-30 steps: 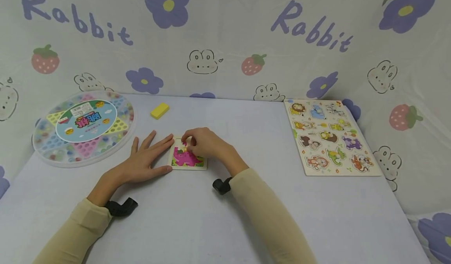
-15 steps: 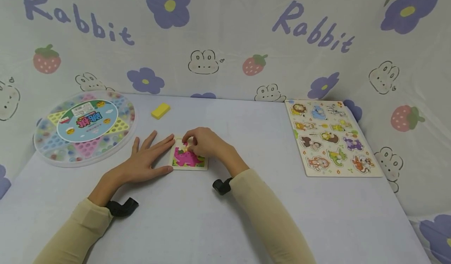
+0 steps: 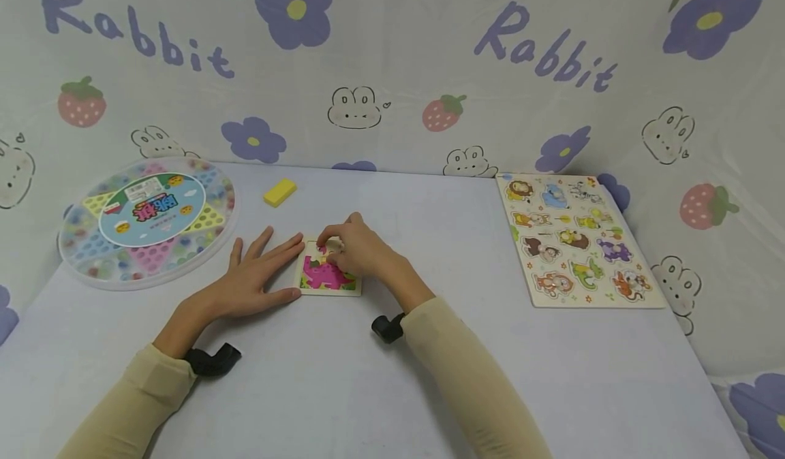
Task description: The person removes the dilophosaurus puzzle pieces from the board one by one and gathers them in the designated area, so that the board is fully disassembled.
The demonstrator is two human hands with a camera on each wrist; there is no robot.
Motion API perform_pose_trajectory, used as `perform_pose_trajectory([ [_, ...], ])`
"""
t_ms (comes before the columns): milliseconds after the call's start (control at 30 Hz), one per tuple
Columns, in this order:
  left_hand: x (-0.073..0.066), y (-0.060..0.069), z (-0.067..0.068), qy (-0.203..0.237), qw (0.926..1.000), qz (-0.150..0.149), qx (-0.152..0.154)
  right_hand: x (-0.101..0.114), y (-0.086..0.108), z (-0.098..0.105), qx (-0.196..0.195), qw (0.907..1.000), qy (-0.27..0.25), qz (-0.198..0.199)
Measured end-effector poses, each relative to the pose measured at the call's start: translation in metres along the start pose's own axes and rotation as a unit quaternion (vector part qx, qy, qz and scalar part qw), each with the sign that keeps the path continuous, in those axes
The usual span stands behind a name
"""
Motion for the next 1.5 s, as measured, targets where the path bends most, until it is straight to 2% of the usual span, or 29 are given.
perform_pose_trajectory([
  [400, -0.0004, -0.0001, -0.0003, 0.003, 1.0, -0.001, 0.0, -0.0009, 0.0017, 0.0007, -0.014, 0.9998, -0.003, 0.014],
  [900, -0.0005, 0.0003, 0.0006, 0.003, 1.0, 0.0, 0.001, 0.0005, -0.0007, -0.0028, 0.021, 0.9996, 0.018, -0.004],
  [1200, -0.0015, 0.0004, 0.001, 0.002, 1.0, 0.001, 0.003, 0.002, 0.0017, -0.0008, 0.01, 0.9999, -0.003, 0.014],
  [1500, -0.0006, 0.0004, 0.0006, 0.006, 0.9999, 0.006, 0.008, -0.0073, 0.0028, 0.0057, -0.013, 0.9986, -0.051, -0.007],
])
Point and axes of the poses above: each hand's wrist, its own y-axis away from the middle knuckle, its own z-axis out of the back of the hand, x = y × z, the point moved 8 cm from there along -y, towards the middle knuckle, and after that the axes turned 11 degrees about -y, right-handed, at the moved point
